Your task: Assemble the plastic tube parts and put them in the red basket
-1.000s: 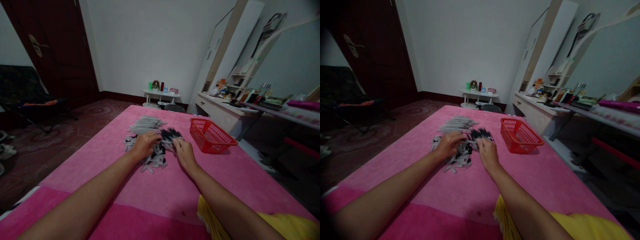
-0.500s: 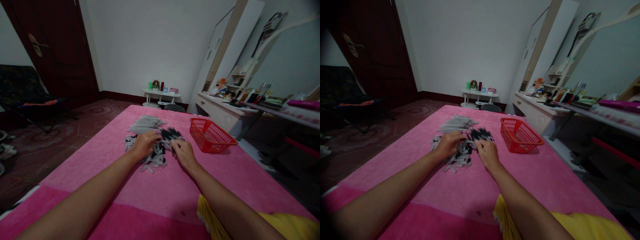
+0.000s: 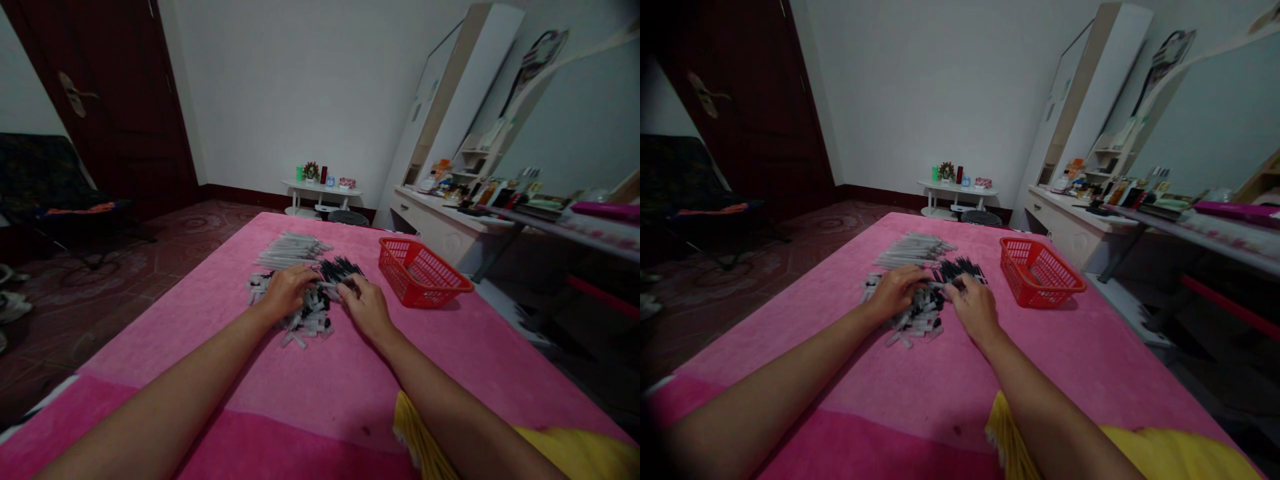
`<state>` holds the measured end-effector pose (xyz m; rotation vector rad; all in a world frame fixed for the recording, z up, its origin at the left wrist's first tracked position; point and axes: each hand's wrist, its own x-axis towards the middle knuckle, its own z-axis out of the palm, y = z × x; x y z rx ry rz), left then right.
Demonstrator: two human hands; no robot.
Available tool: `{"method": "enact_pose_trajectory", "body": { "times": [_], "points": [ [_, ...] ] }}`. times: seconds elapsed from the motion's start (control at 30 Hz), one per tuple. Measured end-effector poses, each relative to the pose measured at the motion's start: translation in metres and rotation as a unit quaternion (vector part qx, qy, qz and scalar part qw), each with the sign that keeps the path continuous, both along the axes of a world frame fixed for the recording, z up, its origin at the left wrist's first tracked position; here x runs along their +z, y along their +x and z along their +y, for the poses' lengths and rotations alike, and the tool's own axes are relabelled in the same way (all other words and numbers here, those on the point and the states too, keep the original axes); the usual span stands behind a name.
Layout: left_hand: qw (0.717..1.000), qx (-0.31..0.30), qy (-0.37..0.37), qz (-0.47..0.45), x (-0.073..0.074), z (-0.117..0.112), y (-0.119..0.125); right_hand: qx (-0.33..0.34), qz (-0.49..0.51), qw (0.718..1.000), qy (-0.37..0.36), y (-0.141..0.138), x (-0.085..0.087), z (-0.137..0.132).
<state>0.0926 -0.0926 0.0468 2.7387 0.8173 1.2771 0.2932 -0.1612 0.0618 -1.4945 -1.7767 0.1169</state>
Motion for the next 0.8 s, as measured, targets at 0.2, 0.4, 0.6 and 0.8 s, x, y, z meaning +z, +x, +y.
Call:
{"method": "enact_pose_trajectory", "body": {
  "times": [0.2,0.4,0.6,0.8],
  "points": [
    [1.0,-0.006,0.002,0.014,0.001,-0.0011,-0.0003,0.015,-0.012,1.0,-0.01,-0.0001,-0.0003,0.0003],
    [1.0,0.009,-0.011,0.001,-0.0002,0.0001,-0.0004,-0.002,-0.012,1.0,0.013,0.0003,0.0006,-0.0008],
    [1.0,0.0,-0.01,0.001,-0.0021,0.0023,-0.0012,0.022,-0.015,1.0,-0.012,-0.0002,0.0008,-0.0016],
    [1.0,-0.001,-0.008,0.0,-0.0004,0.0005,-0.0009,0.04,0.008,0.999,0.007,0.0001,-0.0017,-0.0001]
  ]
}}
